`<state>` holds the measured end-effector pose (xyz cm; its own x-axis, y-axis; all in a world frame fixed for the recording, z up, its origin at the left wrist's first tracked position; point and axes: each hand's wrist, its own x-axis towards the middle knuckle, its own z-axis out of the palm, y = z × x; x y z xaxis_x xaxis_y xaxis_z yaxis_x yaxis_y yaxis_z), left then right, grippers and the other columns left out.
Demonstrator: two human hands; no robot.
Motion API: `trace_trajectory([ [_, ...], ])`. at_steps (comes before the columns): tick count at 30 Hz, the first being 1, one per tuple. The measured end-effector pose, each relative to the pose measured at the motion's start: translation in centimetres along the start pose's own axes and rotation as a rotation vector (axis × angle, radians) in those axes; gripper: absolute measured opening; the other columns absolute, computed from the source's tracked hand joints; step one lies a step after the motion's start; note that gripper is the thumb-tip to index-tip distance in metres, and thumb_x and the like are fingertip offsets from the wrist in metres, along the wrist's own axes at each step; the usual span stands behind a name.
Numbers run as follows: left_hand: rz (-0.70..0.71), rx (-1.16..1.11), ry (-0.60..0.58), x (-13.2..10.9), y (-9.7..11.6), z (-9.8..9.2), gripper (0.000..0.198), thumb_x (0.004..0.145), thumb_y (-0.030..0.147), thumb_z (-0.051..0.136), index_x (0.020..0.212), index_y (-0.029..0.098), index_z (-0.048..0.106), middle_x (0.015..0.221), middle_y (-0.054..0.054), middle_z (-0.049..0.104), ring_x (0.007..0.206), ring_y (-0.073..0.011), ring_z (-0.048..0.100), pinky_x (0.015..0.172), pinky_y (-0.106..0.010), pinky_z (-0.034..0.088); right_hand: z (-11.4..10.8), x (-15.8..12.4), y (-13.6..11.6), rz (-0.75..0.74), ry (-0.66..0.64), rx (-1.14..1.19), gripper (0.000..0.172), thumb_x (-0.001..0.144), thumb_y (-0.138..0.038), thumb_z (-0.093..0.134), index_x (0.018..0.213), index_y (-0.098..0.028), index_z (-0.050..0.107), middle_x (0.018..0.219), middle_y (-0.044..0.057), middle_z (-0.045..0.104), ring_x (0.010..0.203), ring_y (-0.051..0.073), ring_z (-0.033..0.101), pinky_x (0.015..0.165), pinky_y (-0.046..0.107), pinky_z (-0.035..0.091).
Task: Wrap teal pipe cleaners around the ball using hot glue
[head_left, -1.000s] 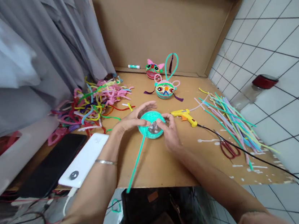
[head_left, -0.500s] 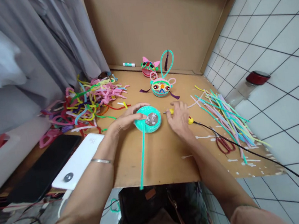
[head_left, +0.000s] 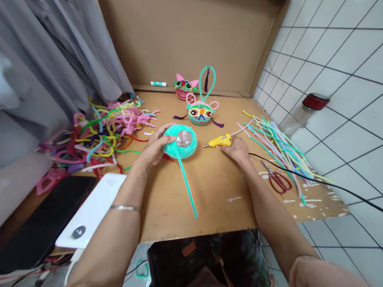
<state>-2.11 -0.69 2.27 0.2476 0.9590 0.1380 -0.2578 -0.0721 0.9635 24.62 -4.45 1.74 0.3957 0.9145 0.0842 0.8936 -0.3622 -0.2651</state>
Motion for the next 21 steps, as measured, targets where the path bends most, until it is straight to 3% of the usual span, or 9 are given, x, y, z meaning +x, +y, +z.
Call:
trace_trajectory([
  [3,0.006,0.024,-0.027,0.0,0.0,0.0,0.061,0.052,0.035,0.074,0.110,0.020,0.064,0.094,-0.003,0.067,0.082,-0.0183,0.060,0.072,-0.027,0.050,0.3,-0.1,-0.2,-0.023,0.079,0.029,0.045,0.080,-0.040,0.063,0.116,-0.013,0.063,0.113,0.019,0.067,0.104,0.032,0.065,0.083,0.037,0.049],
  [10,-0.018,-0.039,0.005,-0.1,0.4,0.1,0.061,0.050,0.033,0.076,0.109,0.020,0.065,0.099,-0.004,0.068,0.078,-0.0168,0.059,0.065,-0.024,0.048,0.2,-0.8,-0.6,-0.122,0.363,0.095,0.043,0.080,-0.034,0.059,0.117,-0.012,0.057,0.115,0.016,0.060,0.106,0.031,0.057,0.090,0.040,0.045],
  [21,-0.066,-0.037,-0.045,-0.2,-0.5,0.7,0.068,0.051,0.034,0.078,0.116,0.019,0.065,0.103,-0.006,0.070,0.083,-0.0188,0.062,0.067,-0.025,0.051,1.3,0.3,0.7,-0.134,0.522,0.272,0.041,0.081,-0.034,0.054,0.116,-0.013,0.051,0.115,0.016,0.055,0.113,0.030,0.049,0.100,0.043,0.040],
])
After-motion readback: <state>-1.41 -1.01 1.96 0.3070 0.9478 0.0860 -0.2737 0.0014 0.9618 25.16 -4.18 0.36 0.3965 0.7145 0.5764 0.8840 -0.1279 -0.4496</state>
